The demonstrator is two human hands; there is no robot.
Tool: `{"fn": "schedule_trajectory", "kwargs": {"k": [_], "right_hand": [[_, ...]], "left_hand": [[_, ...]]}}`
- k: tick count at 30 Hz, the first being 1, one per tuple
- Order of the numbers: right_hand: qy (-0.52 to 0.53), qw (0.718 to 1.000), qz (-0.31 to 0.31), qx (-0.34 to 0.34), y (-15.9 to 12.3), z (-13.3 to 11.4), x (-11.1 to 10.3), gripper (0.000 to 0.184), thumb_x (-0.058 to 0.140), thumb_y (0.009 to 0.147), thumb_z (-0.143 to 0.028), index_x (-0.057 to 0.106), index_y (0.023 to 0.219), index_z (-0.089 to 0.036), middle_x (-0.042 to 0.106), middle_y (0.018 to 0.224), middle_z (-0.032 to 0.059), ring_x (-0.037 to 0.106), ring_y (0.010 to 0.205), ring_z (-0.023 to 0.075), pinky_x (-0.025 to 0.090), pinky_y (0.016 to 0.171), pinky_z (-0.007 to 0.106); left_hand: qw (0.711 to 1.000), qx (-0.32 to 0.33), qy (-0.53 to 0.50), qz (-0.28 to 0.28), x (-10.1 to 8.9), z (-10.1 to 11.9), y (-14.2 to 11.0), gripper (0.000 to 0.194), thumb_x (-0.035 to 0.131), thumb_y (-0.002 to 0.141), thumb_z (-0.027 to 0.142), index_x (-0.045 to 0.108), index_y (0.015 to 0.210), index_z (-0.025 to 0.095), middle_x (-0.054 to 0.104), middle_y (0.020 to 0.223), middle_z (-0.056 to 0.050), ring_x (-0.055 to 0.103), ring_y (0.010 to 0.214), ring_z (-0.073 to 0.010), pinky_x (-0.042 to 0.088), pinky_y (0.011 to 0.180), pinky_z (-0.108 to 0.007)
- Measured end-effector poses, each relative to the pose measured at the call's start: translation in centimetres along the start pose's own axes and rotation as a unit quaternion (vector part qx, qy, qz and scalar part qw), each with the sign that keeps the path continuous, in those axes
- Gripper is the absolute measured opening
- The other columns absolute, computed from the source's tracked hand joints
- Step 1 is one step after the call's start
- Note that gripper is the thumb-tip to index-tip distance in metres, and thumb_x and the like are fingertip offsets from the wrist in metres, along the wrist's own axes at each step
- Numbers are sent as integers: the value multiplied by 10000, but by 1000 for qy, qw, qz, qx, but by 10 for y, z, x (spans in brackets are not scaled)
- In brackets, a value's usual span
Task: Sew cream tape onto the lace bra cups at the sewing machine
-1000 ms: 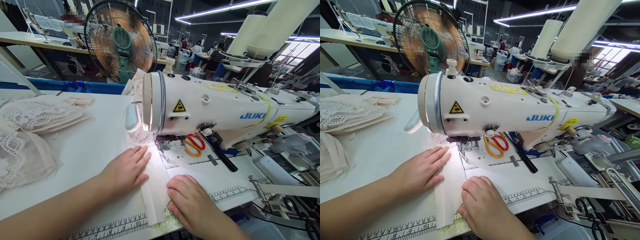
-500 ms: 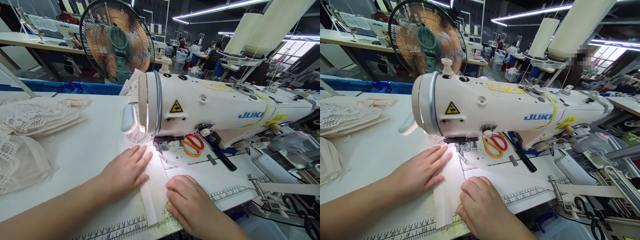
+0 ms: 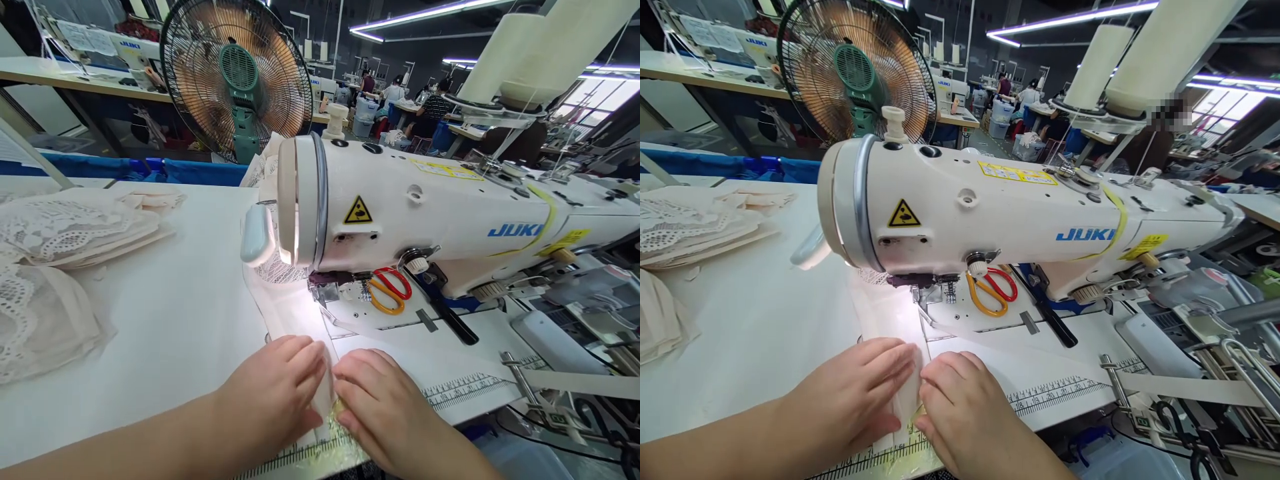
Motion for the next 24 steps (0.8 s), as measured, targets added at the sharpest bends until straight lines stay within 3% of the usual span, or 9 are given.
{"fn": "schedule_trajectory", "kwargs": {"k": [2,7,12,17,21,24], "right_hand": [[-3,1000,3,-4,-1,0,0,185,496,893,-174,591,1046,-133,641,1067,68,526,1034,204,428,952,357],[-4,1000,-6,0,0,3,0,203,511,898,-199,592,1077,-149,649,1138,50,521,1074,189,414,974,330],[-19,1000,-9,-3,5,4,0,215,498,908,-213,587,1094,-152,656,1141,59,528,1084,187,417,980,330],[-16,1000,-10,1,7,5,0,215,500,904,-212,591,1088,-148,637,1184,56,526,1082,205,423,974,353],[-17,1000,-13,2,8,7,0,216,491,911,-219,593,1088,-147,631,1196,61,522,1089,215,423,976,367],[-24,1000,-3,0,9,8,-3,213,483,914,-210,596,1084,-150,637,1185,66,527,1091,213,431,973,371]], "left_hand": [[1000,1,-9,-9,1,2,-1,307,602,786,234,647,1063,111,666,1081,-118,590,940,-270,517,837,-390],[1000,14,18,4,2,-10,-5,311,499,858,223,626,1126,128,620,1238,-135,574,1066,-288,477,922,-437],[999,43,-4,15,8,-24,-12,363,466,907,298,576,1227,168,593,1292,-134,550,1149,-292,434,1000,-474],[998,58,-21,30,11,-41,-18,371,462,924,261,523,1279,172,559,1338,-147,510,1220,-285,406,1042,-496],[998,56,-14,11,5,-49,-17,361,469,922,239,522,1278,207,535,1367,-138,495,1236,-289,388,1047,-526],[998,60,-2,30,-7,-37,-12,338,400,918,136,577,1199,201,577,1323,-123,517,1213,-263,333,1082,-545]]}}
Point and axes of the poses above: each hand's wrist, its own y-axis towards the middle knuckle, its own x-axis out of the palm, z = x × y, the point moved 5 cm from there along y, towards the middle knuckle
